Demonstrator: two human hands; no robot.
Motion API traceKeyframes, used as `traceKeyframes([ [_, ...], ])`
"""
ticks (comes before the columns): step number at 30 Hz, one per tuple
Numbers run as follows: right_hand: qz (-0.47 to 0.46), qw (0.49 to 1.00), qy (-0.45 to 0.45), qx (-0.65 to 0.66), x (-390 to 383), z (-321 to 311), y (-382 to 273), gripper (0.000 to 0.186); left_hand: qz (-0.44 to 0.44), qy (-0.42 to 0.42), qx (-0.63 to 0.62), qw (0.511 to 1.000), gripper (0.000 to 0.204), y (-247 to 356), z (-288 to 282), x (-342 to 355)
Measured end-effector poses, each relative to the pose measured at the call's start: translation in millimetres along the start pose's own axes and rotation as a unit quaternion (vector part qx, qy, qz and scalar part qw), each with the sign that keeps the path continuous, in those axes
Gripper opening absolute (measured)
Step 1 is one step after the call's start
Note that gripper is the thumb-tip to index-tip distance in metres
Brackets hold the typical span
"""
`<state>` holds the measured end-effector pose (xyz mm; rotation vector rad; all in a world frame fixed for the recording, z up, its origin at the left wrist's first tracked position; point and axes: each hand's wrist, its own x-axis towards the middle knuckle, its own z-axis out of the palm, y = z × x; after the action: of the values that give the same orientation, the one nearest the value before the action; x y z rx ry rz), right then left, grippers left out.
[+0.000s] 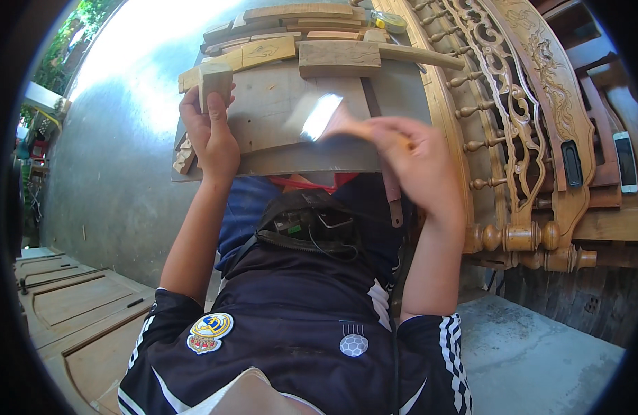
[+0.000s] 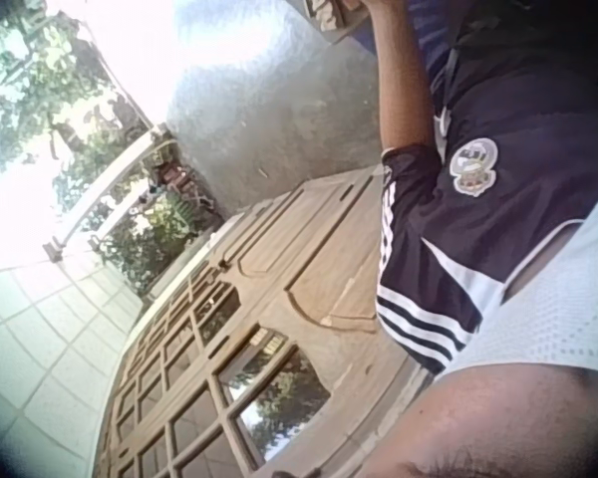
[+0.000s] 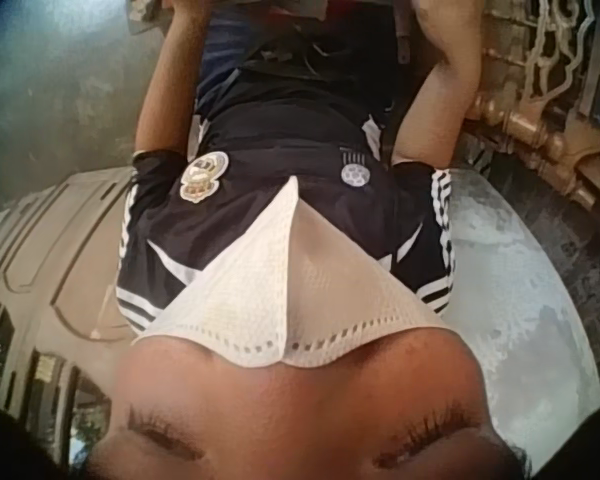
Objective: The recorder is sanding and brushing a small wooden block.
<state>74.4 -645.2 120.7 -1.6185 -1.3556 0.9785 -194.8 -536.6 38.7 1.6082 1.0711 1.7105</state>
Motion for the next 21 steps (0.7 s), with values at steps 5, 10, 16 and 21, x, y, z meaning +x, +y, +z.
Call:
traceKeyframes([
  [5,-0.020,0.992,-0.116,0.052,-8.2,7.5,1.1,0.022,0.046,0.051,0.001,0.998,0.046,2.1,-9.2,2.2],
  [10,-0.006,0.999,0.034,0.015,-4.9,-27.5,8.9,0.025,0.157,0.130,0.100,0.974,0.051,2.2,-74.5,15.3],
  [16,-0.044,0.991,0.061,-0.110,5.8,-35.6,-7.9,0.025,0.023,0.193,0.067,0.979,0.050,-17.7,-141.0,23.2],
  [21,-0.094,0.984,-0.058,-0.137,36.0,51.0,-37.2,0.025,-0.079,0.234,0.041,0.968,0.045,-41.0,-159.3,1.1],
])
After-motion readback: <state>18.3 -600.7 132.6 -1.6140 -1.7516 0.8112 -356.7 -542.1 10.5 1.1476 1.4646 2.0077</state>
